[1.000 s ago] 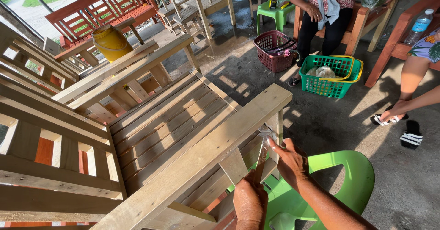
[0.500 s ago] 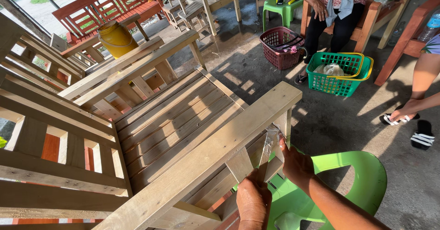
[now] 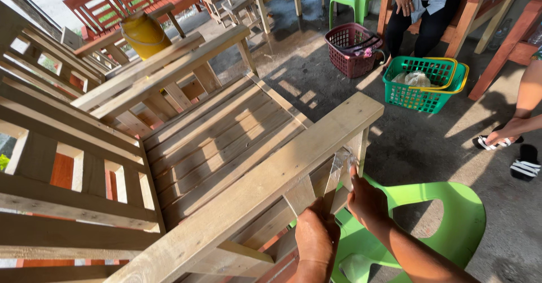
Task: The person applies a white paste to the joints of a wooden chair using a small wooden stick. They scoop the paste from a yellow container and spread it into the gaps between the chair's frame pieces.
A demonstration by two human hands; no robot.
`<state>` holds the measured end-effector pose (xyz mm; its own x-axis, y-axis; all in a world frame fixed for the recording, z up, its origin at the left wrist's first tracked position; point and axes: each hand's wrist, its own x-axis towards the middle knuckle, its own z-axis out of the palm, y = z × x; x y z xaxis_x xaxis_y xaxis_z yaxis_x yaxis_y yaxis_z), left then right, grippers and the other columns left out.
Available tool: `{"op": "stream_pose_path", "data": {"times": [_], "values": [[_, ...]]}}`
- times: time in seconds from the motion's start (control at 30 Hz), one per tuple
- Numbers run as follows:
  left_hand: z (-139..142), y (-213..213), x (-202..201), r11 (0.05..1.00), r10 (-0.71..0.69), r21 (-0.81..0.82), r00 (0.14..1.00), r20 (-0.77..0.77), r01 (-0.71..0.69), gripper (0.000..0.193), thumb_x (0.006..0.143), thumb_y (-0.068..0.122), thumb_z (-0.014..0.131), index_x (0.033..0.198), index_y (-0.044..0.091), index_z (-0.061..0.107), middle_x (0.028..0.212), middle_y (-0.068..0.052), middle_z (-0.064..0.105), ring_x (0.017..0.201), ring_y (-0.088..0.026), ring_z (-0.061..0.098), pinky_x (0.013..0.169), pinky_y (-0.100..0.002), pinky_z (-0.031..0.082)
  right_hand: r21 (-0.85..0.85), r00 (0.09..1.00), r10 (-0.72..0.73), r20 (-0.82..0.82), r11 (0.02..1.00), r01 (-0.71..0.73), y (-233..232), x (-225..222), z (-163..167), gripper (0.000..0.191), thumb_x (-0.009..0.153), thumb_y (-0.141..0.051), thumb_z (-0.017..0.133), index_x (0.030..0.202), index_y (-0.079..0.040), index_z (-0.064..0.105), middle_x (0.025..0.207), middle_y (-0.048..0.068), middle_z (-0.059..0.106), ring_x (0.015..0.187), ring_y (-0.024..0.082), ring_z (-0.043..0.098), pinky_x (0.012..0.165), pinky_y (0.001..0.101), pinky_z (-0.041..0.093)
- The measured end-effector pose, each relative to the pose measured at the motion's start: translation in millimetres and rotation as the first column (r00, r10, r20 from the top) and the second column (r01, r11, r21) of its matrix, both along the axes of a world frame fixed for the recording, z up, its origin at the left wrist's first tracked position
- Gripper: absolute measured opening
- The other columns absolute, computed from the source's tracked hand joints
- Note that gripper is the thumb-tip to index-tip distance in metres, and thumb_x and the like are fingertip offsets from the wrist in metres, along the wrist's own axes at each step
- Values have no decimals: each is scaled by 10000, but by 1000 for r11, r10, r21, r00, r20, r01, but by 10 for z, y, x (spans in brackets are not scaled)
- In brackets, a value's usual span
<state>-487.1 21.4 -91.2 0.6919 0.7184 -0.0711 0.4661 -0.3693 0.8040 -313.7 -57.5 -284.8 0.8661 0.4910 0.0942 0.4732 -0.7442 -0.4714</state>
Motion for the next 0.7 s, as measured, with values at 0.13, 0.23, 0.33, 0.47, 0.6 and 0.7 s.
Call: {"op": "stream_pose_path", "data": {"times": [0.13, 0.23, 0.33, 0.47, 0.6, 0.7], "values": [[18, -20, -1, 1000, -14, 9, 999, -50, 15, 226, 825, 71, 662, 1042, 106, 717, 925, -206, 722, 904, -434, 674, 776, -472, 564, 137, 999, -14, 37, 991, 9, 96, 19, 66, 856, 856, -154, 607, 1627, -231, 242, 1158, 99, 682, 945, 327, 685, 812, 430, 559], [35, -12, -2, 1000, -24, -10, 995, -97, 23, 197, 830, 87, 660, 1023, 111, 692, 903, -193, 716, 887, -423, 682, 772, -474, 558, 121, 999, -4, -42, 993, 9, 134, 67, 76, 861, 843, -189, 660, 1596, -283, 251, 1094, 59, 695, 958, 278, 690, 830, 406, 555], [35, -2, -20, 999, -30, -16, 995, -96, 28, 201, 832, 85, 656, 1030, 107, 685, 900, -198, 713, 879, -425, 682, 769, -472, 560, 207, 979, -20, -205, 976, 64, 109, 65, 5, 981, 820, -124, 649, 1646, -385, 190, 1072, 32, 682, 894, 244, 686, 833, 360, 556], [19, 21, -16, 999, -21, 27, 999, -49, 22, 178, 837, 69, 642, 1001, 98, 703, 905, -205, 715, 877, -435, 677, 753, -474, 566, 291, 879, -20, -476, 940, 179, 152, 124, -247, 913, 872, -92, 605, 1628, -437, 226, 1086, -9, 640, 805, 206, 649, 734, 323, 559], [14, 21, -3, 999, -25, 30, 997, -76, 28, 170, 839, 82, 651, 1001, 97, 699, 904, -207, 715, 884, -434, 681, 758, -479, 564, 529, 672, 120, -731, 722, 446, 213, 337, -534, 521, 1075, -294, 597, 1562, -167, 460, 1060, 61, 607, 819, 167, 520, 696, 294, 497], [18, 28, 2, 1000, -21, 12, 997, -68, 22, 177, 831, 84, 660, 1004, 95, 697, 902, -210, 715, 892, -435, 682, 765, -482, 565, 529, 544, 195, -816, 630, 568, 192, 362, -600, 514, 1140, -332, 576, 1636, -205, 524, 1076, 113, 542, 871, 176, 446, 689, 326, 444]]}}
